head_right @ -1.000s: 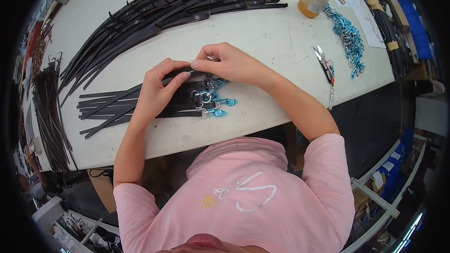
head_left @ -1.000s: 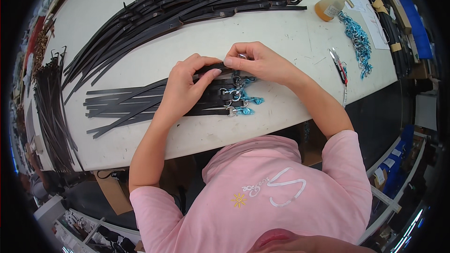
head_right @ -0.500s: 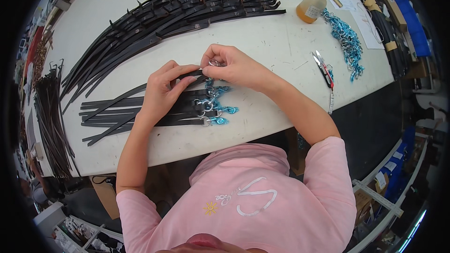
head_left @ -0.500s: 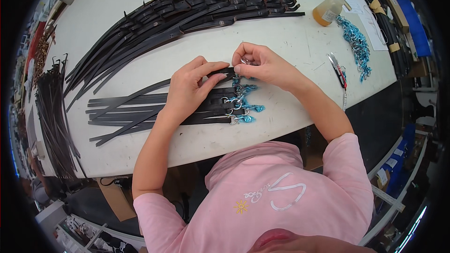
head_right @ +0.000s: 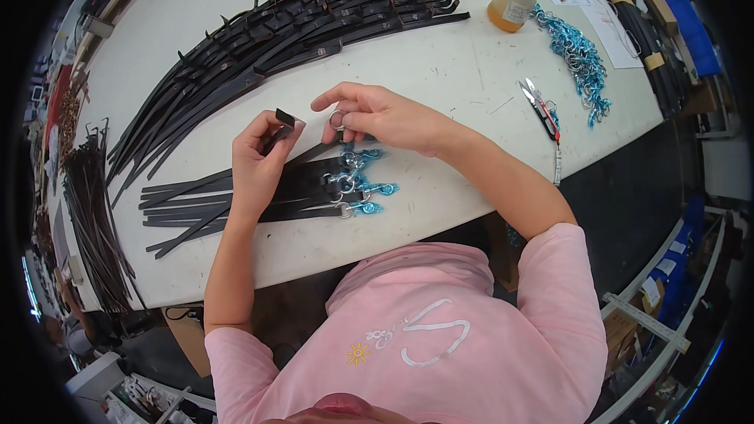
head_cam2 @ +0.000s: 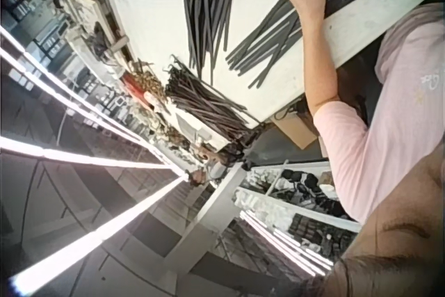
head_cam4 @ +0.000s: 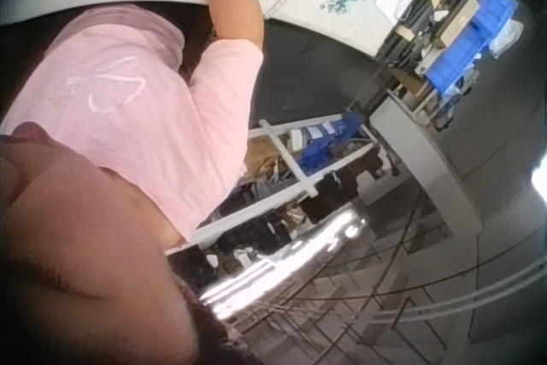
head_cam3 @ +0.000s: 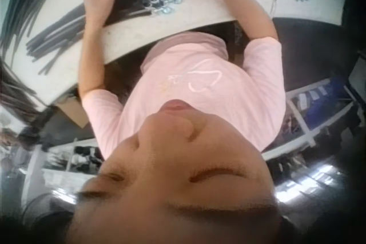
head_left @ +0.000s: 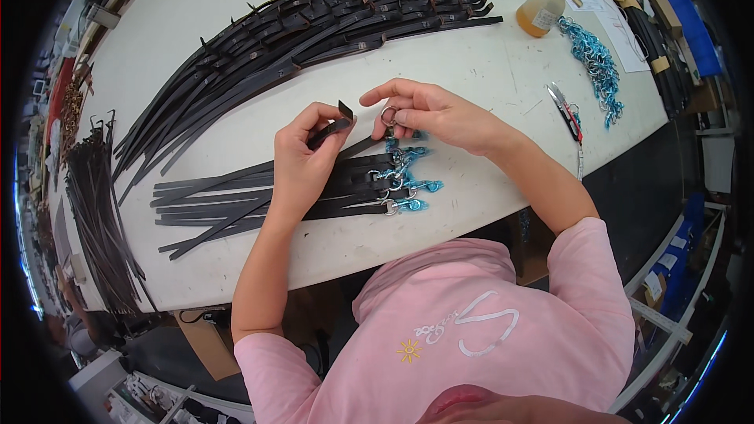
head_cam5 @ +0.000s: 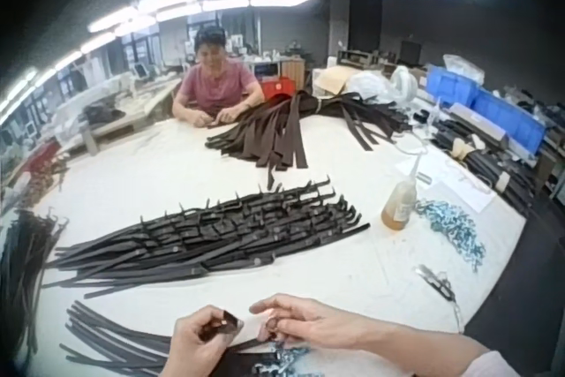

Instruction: The person attaches small blue metal charms to black leather straps using silver split rings. They pick up a strap and a ring, thread the strap through the ring, and then attach the charm to the ring, repeating this process for multiple units.

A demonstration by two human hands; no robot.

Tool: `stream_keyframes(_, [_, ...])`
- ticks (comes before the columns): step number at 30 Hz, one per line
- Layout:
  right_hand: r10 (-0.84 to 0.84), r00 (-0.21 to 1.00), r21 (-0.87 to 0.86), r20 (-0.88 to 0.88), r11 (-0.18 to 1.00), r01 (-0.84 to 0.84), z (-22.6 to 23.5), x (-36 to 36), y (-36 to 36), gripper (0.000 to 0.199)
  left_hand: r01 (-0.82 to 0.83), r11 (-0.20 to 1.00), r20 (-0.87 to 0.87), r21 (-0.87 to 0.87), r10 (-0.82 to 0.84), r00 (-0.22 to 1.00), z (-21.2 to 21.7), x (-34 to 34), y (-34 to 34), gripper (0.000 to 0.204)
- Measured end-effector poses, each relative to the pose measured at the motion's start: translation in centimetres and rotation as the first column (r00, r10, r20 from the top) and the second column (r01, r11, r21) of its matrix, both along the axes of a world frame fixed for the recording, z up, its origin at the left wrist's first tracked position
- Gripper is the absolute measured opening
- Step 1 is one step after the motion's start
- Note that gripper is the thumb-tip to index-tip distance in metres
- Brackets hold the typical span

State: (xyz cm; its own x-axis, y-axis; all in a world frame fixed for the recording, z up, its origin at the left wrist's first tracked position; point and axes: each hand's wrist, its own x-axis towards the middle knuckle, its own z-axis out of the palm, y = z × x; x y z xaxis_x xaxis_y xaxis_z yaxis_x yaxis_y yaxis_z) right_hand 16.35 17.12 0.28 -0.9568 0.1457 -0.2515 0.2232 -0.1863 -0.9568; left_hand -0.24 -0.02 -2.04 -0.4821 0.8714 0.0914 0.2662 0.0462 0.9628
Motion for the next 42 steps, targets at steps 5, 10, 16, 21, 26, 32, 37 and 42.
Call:
stream_keyframes(5, [0.119,0.992,0.136,-0.042,0.984,-0.112,-0.2,0.4,-1.2,0.054,0.103,0.991,0.085,-0.087,-0.096,0.992,0.3,1.7,0.1,0.007])
stream_keyframes(10, [0.127,0.992,0.05,-0.005,0.991,-0.126,0.2,0.5,-0.6,0.045,0.107,0.993,0.204,-0.044,-0.096,0.974,0.2,2.0,0.3,0.006])
stream_keyframes(16, [-0.006,1.0,0.0,0.006,1.0,0.006,0.0,0.3,0.6,0.038,0.055,0.998,0.285,-0.037,-0.042,0.958,0.2,0.9,0.4,0.012])
stream_keyframes(21, [-0.005,1.0,-0.01,0.002,1.0,0.005,-0.4,0.2,0.5,0.03,0.055,0.998,0.298,-0.025,-0.045,0.954,0.1,0.9,0.4,0.013])
stream_keyframes(26, [-0.047,0.999,0.014,0.003,0.999,0.047,-0.6,0.2,1.0,0.026,0.075,0.997,0.285,-0.028,-0.064,0.956,-0.1,0.9,0.4,0.011])
stream_keyframes(32, [-0.076,0.997,0.079,-0.028,0.994,0.078,-1.0,0.2,1.1,0.026,0.09,0.994,0.256,-0.055,-0.074,0.964,-0.3,0.6,0.3,0.01])
stream_keyframes(37, [-0.02,1.0,0.067,-0.023,0.998,0.021,-1.0,0.1,0.3,0.029,0.101,0.994,0.225,-0.039,-0.089,0.97,-0.1,0.8,0.3,0.008])
stream_keyframes(42, [-0.052,0.999,0.01,-0.006,0.999,0.052,-0.7,0.0,0.2,0.027,0.089,0.995,0.263,-0.046,-0.074,0.962,-0.4,0.7,0.5,0.012])
